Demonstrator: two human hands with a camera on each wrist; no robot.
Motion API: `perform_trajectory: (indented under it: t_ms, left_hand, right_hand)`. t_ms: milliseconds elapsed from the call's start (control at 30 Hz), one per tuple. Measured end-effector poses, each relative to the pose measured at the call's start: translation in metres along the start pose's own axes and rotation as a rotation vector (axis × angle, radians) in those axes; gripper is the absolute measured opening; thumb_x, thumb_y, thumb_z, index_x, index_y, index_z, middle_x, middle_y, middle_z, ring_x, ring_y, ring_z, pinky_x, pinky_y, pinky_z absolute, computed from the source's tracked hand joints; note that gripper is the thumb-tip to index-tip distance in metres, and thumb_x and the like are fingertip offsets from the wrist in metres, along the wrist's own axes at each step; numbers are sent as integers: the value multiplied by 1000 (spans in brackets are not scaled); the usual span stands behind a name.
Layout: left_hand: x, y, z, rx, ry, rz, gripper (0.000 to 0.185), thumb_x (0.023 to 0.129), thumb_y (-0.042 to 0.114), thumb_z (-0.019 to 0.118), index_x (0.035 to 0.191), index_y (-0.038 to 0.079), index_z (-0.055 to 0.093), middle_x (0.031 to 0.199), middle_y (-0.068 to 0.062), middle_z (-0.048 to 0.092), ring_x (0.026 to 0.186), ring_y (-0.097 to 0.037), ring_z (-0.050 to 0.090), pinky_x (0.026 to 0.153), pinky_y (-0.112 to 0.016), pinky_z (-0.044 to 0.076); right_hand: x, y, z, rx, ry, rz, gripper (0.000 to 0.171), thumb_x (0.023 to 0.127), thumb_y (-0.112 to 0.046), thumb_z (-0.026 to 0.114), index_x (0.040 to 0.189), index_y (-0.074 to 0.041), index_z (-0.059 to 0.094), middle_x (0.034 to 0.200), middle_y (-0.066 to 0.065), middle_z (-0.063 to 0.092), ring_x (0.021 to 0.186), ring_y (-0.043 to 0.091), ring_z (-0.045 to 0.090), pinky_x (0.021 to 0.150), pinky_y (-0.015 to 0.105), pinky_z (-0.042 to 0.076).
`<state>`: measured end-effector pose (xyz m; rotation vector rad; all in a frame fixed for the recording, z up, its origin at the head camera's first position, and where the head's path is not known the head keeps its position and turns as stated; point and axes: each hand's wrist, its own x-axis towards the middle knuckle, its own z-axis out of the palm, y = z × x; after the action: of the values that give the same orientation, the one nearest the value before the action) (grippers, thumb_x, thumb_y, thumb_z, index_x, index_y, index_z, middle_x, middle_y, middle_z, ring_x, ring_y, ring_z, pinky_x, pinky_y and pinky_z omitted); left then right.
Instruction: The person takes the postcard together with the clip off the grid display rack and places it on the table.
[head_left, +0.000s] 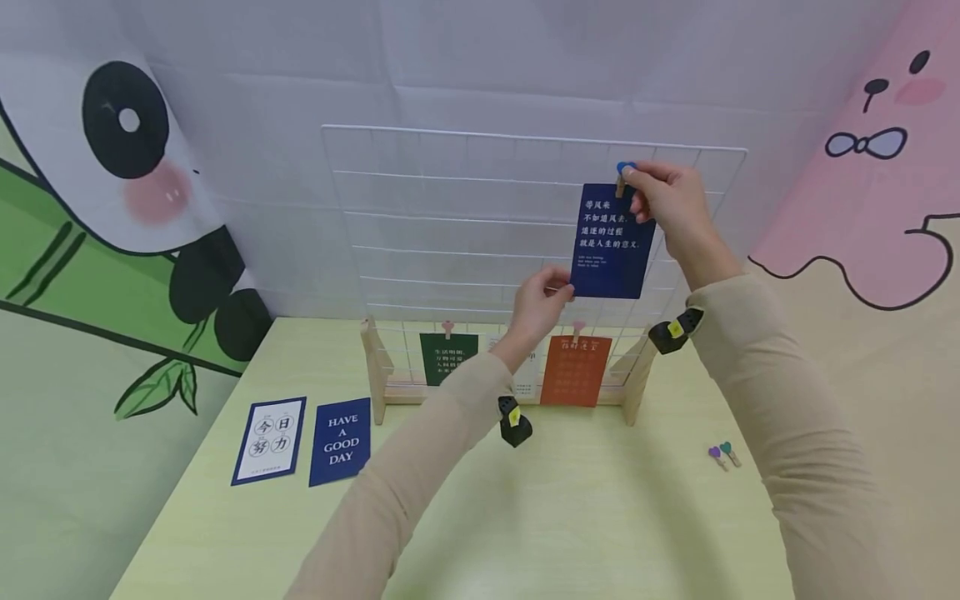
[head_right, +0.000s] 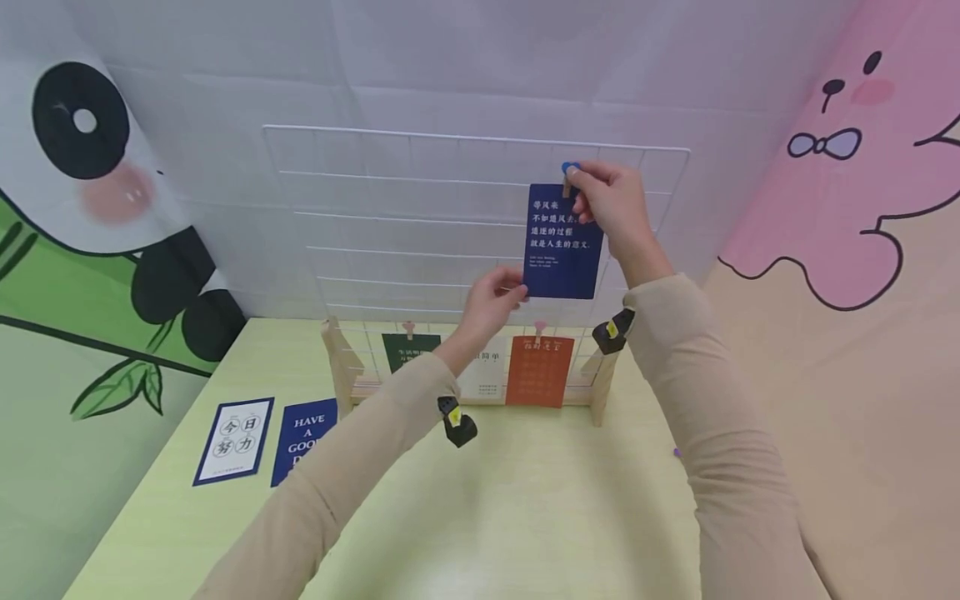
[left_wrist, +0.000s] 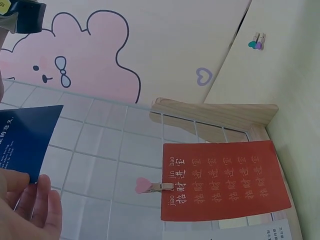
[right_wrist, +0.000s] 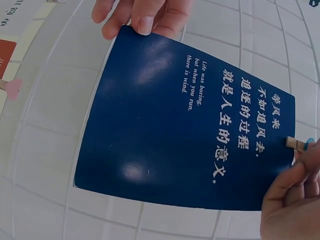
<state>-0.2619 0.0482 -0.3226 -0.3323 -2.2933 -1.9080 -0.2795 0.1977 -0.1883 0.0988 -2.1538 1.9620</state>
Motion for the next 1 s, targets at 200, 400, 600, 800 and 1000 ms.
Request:
perform_trajectory:
  t_ms: [200,400,600,800,1000]
  left_hand:
    - [0,0,0,11,-4,18,9,87,6,54,95,5,58,81,0,58,81,-20,58,68,-20,46]
    - [-2,-1,1,33,3,26,7,87,6,54,93,5,58,80,0,58,79,-18,57,67,-20,46]
    - [-2,-2,0,35,11,25,6,87,5,54,92,4,58,79,0,58,79,-19,57,66,-21,46]
    - [-2,-3,-2,38,16,39,6,86,4,55,92,4,58,78,-1,58,80,-23,58,65,-21,46]
    - [-5,-5,-5,47,22,49,6,86,4,55,91,4,58,77,-2,58,79,-23,59,65,-21,46]
  right_hand:
    - [1,0,-3,21,14,4,32,82,-19,64,107,0,60,53,0,47,42,7,39,40,15,34]
    - [-1,-1,-1,50,34,-17,21,81,-17,65,97,-4,64,50,-1,43,42,8,35,40,17,29]
    - [0,-2,3,122,74,-34,7,80,-13,66,84,-8,67,51,0,46,40,8,35,38,17,28]
    - [-1,-6,5,167,87,-52,6,79,-13,66,83,-8,68,52,1,45,40,9,34,38,17,27]
    - [-4,-5,3,171,75,-82,7,79,-13,66,82,-8,68,50,1,43,40,10,34,38,18,28]
